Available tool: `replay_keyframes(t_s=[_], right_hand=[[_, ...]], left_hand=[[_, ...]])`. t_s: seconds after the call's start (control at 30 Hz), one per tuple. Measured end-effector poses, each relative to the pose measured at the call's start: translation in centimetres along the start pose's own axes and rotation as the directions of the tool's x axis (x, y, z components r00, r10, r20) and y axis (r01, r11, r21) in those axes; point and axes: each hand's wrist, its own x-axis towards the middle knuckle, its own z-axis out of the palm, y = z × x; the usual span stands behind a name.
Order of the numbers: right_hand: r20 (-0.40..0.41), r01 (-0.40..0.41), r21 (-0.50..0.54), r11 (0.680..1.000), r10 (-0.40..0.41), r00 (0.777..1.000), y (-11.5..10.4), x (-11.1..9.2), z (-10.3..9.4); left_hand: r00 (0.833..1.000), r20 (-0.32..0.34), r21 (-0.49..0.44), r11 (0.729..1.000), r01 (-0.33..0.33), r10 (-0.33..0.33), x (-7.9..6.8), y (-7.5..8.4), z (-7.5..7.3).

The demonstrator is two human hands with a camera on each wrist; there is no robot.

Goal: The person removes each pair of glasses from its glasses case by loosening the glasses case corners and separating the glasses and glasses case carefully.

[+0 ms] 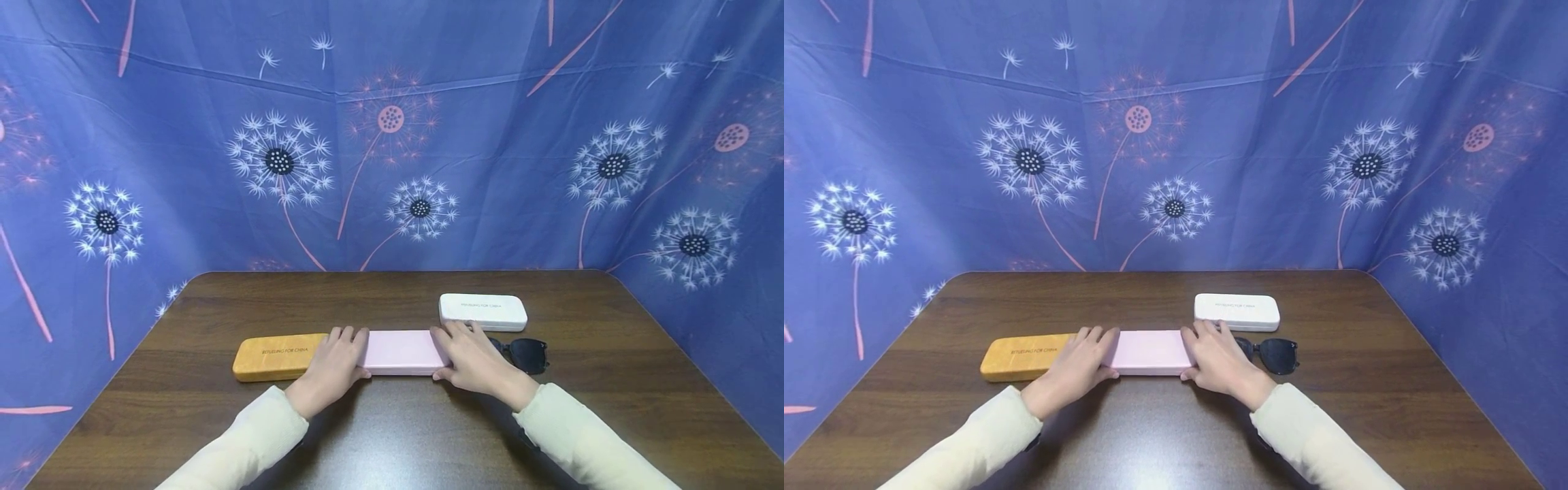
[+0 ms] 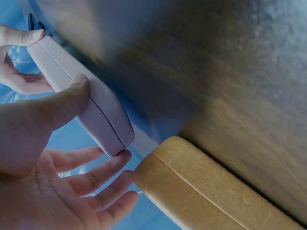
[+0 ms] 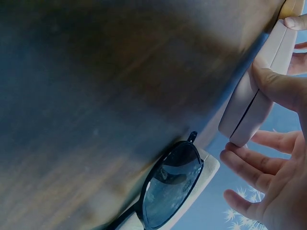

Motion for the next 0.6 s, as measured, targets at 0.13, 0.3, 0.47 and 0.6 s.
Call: replay_keyframes(t_s=[0.13,0.3,0.47,0.6], right_hand=[[-0.005,0.002,0.002,1.0,-0.002,1.0,-0.05,-0.28,0.13],[-0.012,0.018,-0.001,1.0,-0.018,1.0,-0.08,-0.49,0.49],[-0.012,0.025,-0.013,1.0,-0.025,1.0,-0.08,-0.65,0.62],[0.004,0.013,-0.009,1.0,-0.013,1.0,-0.09,-0.7,0.54]], left_hand=[[1.0,0.025,-0.007,1.0,0.007,-0.006,-0.16,0.13,0.13],[0.999,0.042,-0.015,1.0,0.018,-0.018,-0.39,0.21,0.24],[0.999,0.041,-0.027,0.999,0.019,-0.018,-0.51,0.25,0.21],[0.999,0.033,-0.033,0.999,0.014,-0.013,-0.55,0.12,0.28]])
